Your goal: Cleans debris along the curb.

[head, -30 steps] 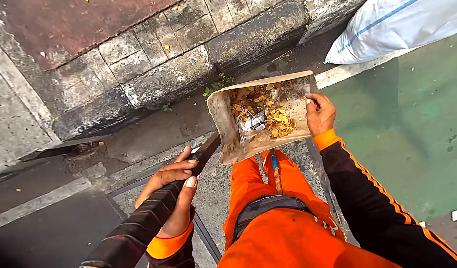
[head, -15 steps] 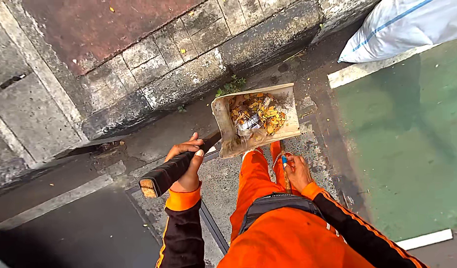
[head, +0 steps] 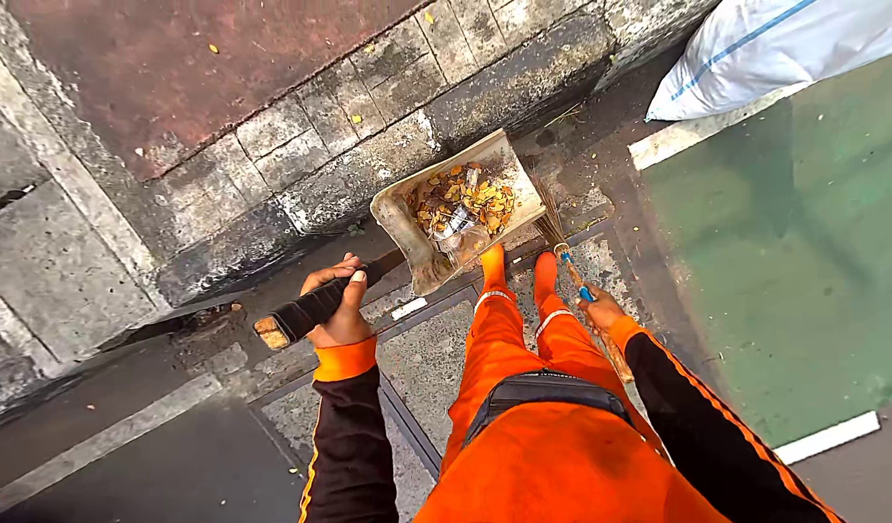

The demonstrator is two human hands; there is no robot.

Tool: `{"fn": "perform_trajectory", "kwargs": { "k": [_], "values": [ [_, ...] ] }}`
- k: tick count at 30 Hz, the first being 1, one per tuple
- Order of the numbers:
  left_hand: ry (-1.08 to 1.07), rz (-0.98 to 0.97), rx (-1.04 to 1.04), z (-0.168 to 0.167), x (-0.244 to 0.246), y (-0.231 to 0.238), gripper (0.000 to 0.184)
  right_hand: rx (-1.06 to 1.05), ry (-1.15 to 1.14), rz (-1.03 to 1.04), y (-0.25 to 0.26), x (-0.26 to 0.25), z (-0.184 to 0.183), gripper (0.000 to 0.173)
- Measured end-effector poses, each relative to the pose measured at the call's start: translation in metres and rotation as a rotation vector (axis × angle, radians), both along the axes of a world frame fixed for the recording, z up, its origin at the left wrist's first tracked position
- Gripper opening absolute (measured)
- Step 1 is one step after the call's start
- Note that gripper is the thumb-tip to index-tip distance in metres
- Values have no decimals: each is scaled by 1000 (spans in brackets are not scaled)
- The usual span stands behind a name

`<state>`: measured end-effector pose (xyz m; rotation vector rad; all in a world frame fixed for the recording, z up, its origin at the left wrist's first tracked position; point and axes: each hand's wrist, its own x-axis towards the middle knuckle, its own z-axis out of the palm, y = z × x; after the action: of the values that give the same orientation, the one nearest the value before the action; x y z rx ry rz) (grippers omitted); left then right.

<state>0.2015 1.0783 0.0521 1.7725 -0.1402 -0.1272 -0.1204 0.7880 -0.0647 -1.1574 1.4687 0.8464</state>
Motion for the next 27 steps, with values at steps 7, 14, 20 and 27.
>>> {"fn": "perform_trajectory", "kwargs": {
  "k": [7,14,20,27],
  "values": [
    [134,82,155,19,34,20,18,-146,-41,-409,-24,-56,83,56],
    [168,117,232,19,50,43,17,-89,72,-542,4,-8,-2,32],
    [319,334,339,26,21,96,19,34,-96,-338,40,-21,67,69],
    [255,609,286,58,-64,156,14,372,-136,404,56,-10,40,69]
  ]
}}
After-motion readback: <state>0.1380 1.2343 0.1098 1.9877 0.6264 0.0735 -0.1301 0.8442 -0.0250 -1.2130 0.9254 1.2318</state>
